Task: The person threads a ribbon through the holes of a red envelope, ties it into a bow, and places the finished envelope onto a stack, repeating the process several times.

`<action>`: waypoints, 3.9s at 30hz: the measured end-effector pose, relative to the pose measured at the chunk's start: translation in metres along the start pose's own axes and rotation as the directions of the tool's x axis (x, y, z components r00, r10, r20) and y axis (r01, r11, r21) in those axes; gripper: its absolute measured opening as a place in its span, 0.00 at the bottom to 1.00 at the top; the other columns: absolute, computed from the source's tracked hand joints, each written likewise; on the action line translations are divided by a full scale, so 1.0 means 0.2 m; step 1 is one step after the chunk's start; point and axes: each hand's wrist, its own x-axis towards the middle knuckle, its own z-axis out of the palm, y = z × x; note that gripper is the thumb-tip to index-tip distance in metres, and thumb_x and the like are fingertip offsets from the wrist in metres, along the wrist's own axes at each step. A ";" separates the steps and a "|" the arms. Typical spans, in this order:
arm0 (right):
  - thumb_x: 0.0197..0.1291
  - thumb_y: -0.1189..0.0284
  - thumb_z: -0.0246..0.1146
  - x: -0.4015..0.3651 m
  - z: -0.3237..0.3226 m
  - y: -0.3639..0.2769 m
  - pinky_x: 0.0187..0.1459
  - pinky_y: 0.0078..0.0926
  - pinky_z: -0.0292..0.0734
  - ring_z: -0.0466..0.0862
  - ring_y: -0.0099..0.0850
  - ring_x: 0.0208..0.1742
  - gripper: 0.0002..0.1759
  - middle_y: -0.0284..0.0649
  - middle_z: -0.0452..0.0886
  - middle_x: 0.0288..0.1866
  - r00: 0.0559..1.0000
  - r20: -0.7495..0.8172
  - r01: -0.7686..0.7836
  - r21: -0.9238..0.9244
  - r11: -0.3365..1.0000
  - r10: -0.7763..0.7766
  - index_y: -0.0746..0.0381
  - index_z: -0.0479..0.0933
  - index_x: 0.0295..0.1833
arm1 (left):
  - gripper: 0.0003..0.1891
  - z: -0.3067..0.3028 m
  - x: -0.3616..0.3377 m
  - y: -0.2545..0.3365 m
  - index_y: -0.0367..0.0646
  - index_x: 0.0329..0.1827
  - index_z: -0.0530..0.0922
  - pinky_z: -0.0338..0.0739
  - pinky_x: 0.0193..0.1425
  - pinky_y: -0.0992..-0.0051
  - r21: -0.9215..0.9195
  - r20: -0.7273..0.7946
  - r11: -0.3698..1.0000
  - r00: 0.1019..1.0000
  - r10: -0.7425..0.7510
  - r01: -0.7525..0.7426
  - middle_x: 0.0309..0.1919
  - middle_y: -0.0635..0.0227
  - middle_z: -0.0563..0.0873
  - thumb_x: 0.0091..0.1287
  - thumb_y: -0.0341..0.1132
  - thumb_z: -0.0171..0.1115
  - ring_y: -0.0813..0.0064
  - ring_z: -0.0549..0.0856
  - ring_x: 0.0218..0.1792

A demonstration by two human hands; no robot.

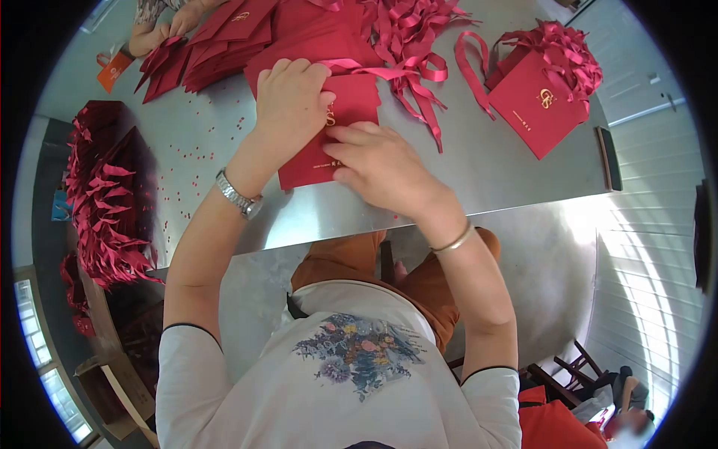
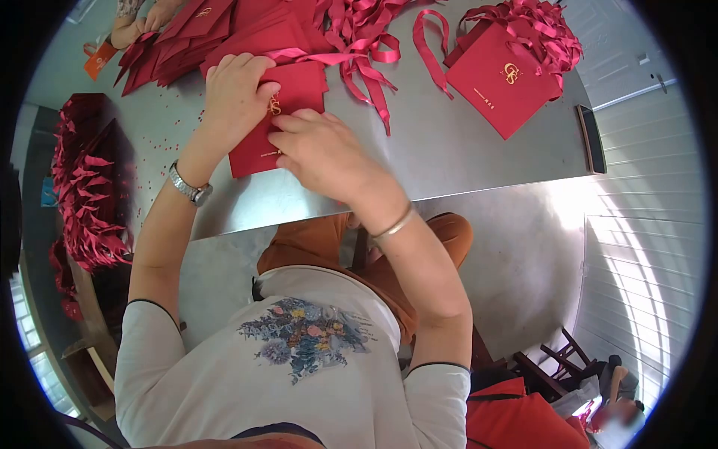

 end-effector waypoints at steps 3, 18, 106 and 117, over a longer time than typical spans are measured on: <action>0.51 0.78 0.63 -0.08 -0.23 0.11 0.54 0.39 0.74 0.78 0.40 0.55 0.15 0.39 0.82 0.52 0.998 -0.058 -0.040 -0.175 0.984 0.030 0.58 0.83 0.46 | 0.12 -0.03 0.00 0.00 0.43 0.43 0.81 0.70 0.52 0.62 -0.088 -0.015 0.996 1.000 -0.011 0.010 0.39 0.64 0.82 0.55 0.32 0.68 0.61 0.79 0.46; 0.67 0.79 0.60 -0.23 -0.29 0.02 0.48 0.19 0.77 0.82 0.22 0.44 0.06 0.38 0.85 0.45 0.795 -0.240 -0.287 0.660 0.694 0.557 0.68 0.77 0.47 | 0.12 -0.11 0.07 0.13 0.35 0.47 0.79 0.78 0.47 0.66 -0.499 0.398 0.831 0.917 -0.035 0.248 0.40 0.53 0.86 0.59 0.25 0.64 0.59 0.85 0.41; 0.54 0.73 0.66 -0.03 -0.09 -0.07 0.28 0.36 0.77 0.82 0.41 0.27 0.02 0.41 0.80 0.26 0.901 -0.374 -0.334 -0.274 0.902 0.220 0.59 0.79 0.32 | 0.10 -0.06 -0.05 0.10 0.36 0.48 0.83 0.79 0.40 0.75 -0.756 0.615 0.345 0.785 0.082 0.556 0.36 0.66 0.88 0.66 0.24 0.57 0.78 0.84 0.35; 0.46 0.70 0.73 -0.22 -0.17 -0.02 0.57 0.39 0.66 0.75 0.41 0.59 0.35 0.43 0.78 0.56 0.935 -0.309 -0.314 -0.487 0.815 0.176 0.60 0.72 0.63 | 0.07 0.01 -0.07 0.06 0.35 0.36 0.81 0.79 0.35 0.70 -0.696 0.119 0.717 0.979 0.165 -0.036 0.30 0.54 0.85 0.58 0.19 0.57 0.57 0.85 0.32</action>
